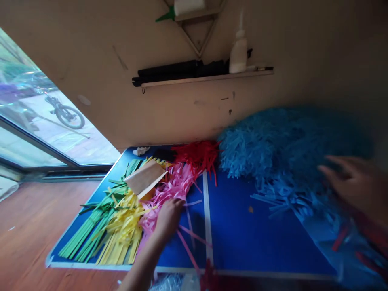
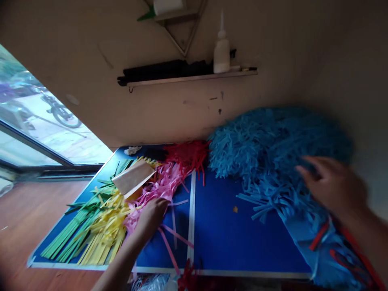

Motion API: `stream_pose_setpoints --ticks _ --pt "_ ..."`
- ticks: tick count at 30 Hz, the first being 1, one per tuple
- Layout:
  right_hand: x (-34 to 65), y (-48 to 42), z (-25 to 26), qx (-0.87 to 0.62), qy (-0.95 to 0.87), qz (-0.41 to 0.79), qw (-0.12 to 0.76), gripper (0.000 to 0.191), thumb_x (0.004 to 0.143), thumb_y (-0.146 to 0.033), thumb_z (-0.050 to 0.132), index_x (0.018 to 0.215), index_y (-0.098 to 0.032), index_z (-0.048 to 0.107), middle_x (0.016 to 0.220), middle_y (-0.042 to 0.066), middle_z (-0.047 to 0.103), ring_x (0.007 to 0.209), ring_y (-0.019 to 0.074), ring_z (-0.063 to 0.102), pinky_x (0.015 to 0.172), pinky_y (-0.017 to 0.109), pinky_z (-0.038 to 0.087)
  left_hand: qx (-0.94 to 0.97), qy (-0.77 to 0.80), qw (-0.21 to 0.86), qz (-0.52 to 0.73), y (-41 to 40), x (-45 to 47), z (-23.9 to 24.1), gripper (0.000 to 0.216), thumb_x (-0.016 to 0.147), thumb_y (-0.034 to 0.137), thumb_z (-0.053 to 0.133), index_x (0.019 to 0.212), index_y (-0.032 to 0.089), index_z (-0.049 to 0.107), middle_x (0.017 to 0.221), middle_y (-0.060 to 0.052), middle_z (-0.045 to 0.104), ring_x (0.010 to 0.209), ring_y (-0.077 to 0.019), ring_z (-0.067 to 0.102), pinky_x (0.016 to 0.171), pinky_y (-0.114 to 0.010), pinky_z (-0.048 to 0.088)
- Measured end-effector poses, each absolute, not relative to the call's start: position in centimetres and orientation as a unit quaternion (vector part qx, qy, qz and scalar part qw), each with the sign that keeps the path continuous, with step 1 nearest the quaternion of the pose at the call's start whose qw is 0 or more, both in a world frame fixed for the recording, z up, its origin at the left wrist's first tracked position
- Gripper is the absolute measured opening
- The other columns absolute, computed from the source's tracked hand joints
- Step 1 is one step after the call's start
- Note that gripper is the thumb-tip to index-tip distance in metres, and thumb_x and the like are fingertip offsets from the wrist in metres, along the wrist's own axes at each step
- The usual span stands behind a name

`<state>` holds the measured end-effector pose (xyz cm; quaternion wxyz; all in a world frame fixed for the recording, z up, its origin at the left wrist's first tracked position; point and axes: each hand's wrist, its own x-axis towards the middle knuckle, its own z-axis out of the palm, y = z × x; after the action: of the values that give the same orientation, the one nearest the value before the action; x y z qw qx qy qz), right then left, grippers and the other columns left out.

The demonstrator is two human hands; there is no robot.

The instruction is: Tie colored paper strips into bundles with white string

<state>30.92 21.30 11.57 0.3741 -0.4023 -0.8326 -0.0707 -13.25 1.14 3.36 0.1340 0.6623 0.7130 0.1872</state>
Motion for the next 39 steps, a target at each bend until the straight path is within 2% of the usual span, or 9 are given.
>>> stream_pose_setpoints --ticks 3,10,15,20,22,26,30,34,39 --pt "25.2 20.0 9.4 -0.326 -0.888 -0.074 0.316 0.035 0.099 -0.048 0.045 0.105 -0.024 0.069 0.113 0.011 0.066 0.098 0.0235 0.065 0.08 0.037 0.051 0.678 0.71 0.111 0.153 2.5 -16.7 3.5 0.025 0.087 0.012 0.052 0.089 0.022 0.074 0.095 -0.011 0.07 0.098 -0.0255 0.059 0.091 -0.044 0.04" --pt "10.6 14.8 5.3 -0.154 -0.947 0.152 0.236 0.017 0.094 -0.029 0.057 0.098 -0.02 0.07 0.1 0.009 0.072 0.09 0.0225 0.066 0.079 0.038 0.048 0.716 0.67 0.133 0.147 3.0 -18.5 3.0 0.023 0.084 0.014 0.055 0.066 0.02 0.067 0.077 -0.007 0.065 0.08 -0.0201 0.057 0.081 -0.036 0.042" --pt "4.1 12.8 3.7 -0.09 -0.924 0.276 0.25 0.014 0.09 -0.024 0.06 0.1 -0.019 0.07 0.104 0.006 0.073 0.098 0.0194 0.067 0.088 0.033 0.046 0.692 0.671 0.164 0.21 2.6 -20.7 3.9 0.017 0.085 0.021 0.055 0.077 0.021 0.069 0.081 -0.004 0.068 0.073 -0.0151 0.061 0.067 -0.026 0.047" --pt "-1.3 11.7 2.2 -0.093 -0.957 0.256 0.104 0.026 0.085 -0.018 0.06 0.109 -0.016 0.069 0.117 0.011 0.069 0.105 0.0244 0.065 0.09 0.033 0.05 0.669 0.682 0.15 0.255 1.8 -22.5 5.3 0.017 0.084 0.027 0.053 0.078 0.021 0.067 0.08 -0.004 0.069 0.075 -0.0165 0.064 0.069 -0.027 0.051" --pt "-2.5 11.5 2.2 -0.099 -0.96 0.249 0.074 0.041 0.08 -0.017 0.061 0.121 -0.015 0.064 0.129 0.014 0.063 0.108 0.0284 0.064 0.089 0.037 0.052 0.66 0.688 0.133 0.27 1.0 -22.3 5.6 0.018 0.083 0.028 0.05 0.088 0.02 0.066 0.087 -0.006 0.069 0.081 -0.0186 0.066 0.074 -0.03 0.052" --pt "-3.5 11.3 2.6 -0.112 -0.939 0.321 0.046 0.069 0.079 -0.015 0.055 0.146 -0.015 0.04 0.147 0.015 0.046 0.124 0.0292 0.056 0.099 0.037 0.048 0.592 0.74 -0.022 0.32 -1.1 -19.1 4.7 0.041 0.081 0.037 0.054 0.117 0.016 0.053 0.111 -0.015 0.063 0.102 -0.0284 0.06 0.087 -0.043 0.049" --pt "-3.7 11.5 3.0 -0.142 -0.895 0.415 0.075 0.07 0.079 -0.012 0.05 0.148 -0.016 0.036 0.143 0.011 0.052 0.126 0.0253 0.054 0.104 0.034 0.045 0.469 0.836 -0.187 0.216 -1.5 -15.0 2.7 0.044 0.08 0.051 0.061 0.102 0.013 0.058 0.099 -0.018 0.064 0.097 -0.0354 0.06 0.087 -0.05 0.042" --pt "-3.7 11.0 2.8 -0.152 -0.927 0.337 0.066 0.057 0.08 -0.014 0.053 0.137 -0.014 0.05 0.128 0.013 0.063 0.116 0.0299 0.059 0.099 0.042 0.046 0.439 0.874 -0.164 0.132 -0.7 -15.5 3.9 0.03 0.091 0.041 0.048 0.085 0.018 0.066 0.086 -0.012 0.07 0.088 -0.0322 0.063 0.086 -0.048 0.036" --pt "-4.2 9.5 2.2 -0.151 -0.971 0.164 0.083 0.04 0.088 -0.044 0.059 0.114 -0.014 0.066 0.111 0.016 0.069 0.113 0.0366 0.054 0.097 0.056 0.039 0.394 0.904 -0.104 0.131 -0.5 -20.2 9.4 0.026 0.089 0.039 0.049 0.081 0.022 0.067 0.085 -0.007 0.074 0.088 -0.0287 0.067 0.084 -0.042 0.037"
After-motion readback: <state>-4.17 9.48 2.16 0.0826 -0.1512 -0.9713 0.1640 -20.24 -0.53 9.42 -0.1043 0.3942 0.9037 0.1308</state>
